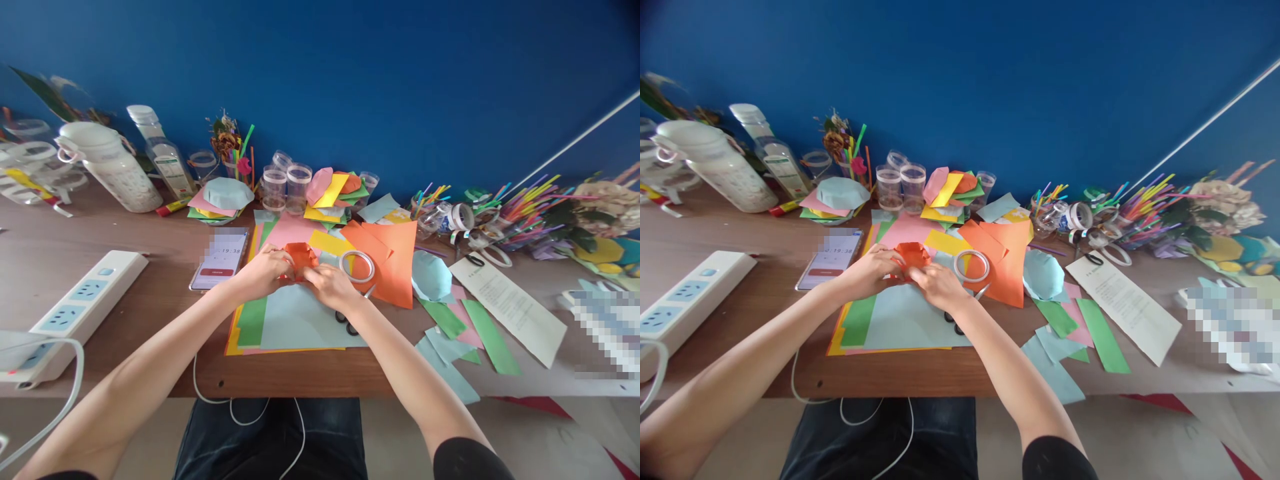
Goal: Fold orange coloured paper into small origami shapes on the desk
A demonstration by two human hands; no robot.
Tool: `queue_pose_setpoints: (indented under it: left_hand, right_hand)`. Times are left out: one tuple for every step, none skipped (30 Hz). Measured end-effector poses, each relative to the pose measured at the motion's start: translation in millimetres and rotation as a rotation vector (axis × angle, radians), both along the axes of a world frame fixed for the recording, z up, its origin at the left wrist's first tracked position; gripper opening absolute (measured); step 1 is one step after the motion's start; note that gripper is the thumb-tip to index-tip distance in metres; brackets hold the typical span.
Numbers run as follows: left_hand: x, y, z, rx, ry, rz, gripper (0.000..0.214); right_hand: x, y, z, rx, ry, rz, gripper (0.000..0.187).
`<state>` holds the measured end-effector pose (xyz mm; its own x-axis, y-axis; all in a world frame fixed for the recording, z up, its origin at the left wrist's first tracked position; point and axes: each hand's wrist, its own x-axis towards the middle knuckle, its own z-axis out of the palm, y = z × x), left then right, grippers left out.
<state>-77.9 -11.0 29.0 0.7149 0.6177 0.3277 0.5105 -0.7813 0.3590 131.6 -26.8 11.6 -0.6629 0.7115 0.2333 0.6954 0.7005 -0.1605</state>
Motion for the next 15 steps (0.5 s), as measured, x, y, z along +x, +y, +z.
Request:
queue_pose_setpoints:
  left_hand:
    - [0, 0, 0.0, 0.001, 0.002, 0.003, 0.021]
    - [-1, 0, -0.1, 0.004, 0.004, 0.009, 0.021]
    - [-2, 1, -0.5, 0.009, 0.009, 0.015, 0.02]
    - [-2, 2, -0.9, 0.013, 0.018, 0.018, 0.018]
    - [-3, 2, -1.4, 0.016, 0.031, 0.018, 0.016]
    - [-4, 3, -1.8, 0.019, 0.045, 0.018, 0.014]
    - [-5, 4, -2.1, 0.022, 0.059, 0.019, 0.012]
    - [-6, 4, -2.1, 0.025, 0.073, 0.024, 0.011]
    - [-6, 4, -1.9, 0.028, 0.086, 0.033, 0.01]
    - [-6, 3, -1.5, 0.031, 0.095, 0.045, 0.01]
    - [-5, 2, -0.8, 0.034, 0.103, 0.057, 0.009]
    - [-4, 1, 0.0, 0.038, 0.109, 0.067, 0.008]
    - [-3, 0, 0.7, 0.045, 0.111, 0.074, 0.007]
    - [-1, -1, 1.3, 0.056, 0.109, 0.077, 0.007]
    - [1, -3, 1.6, 0.072, 0.107, 0.078, 0.009]
  right_hand:
    - [0, 0, 1.4, -0.009, -0.003, 0.0, 0.017]
    - [0, -1, 2.8, -0.017, -0.003, -0.005, 0.015]
    - [1, -1, 4.0, -0.027, 0.007, -0.012, 0.014]
    - [2, 0, 5.0, -0.042, 0.026, -0.014, 0.015]
    - [4, 0, 5.9, -0.058, 0.053, -0.014, 0.017]
    - [6, 1, 6.5, -0.074, 0.084, -0.013, 0.021]
    - [8, 1, 6.9, -0.088, 0.114, -0.015, 0.026]
    - [11, 2, 7.0, -0.099, 0.135, -0.023, 0.03]
    - [13, 3, 6.8, -0.106, 0.146, -0.034, 0.032]
    - [15, 4, 6.4, -0.108, 0.146, -0.046, 0.032]
    - [16, 5, 5.6, -0.105, 0.141, -0.054, 0.031]
    - [17, 5, 4.7, -0.1, 0.134, -0.054, 0.028]
    - [17, 6, 3.6, -0.092, 0.128, -0.05, 0.024]
    - [16, 6, 2.6, -0.082, 0.123, -0.043, 0.022]
    - [15, 7, 1.6, -0.072, 0.122, -0.038, 0.02]
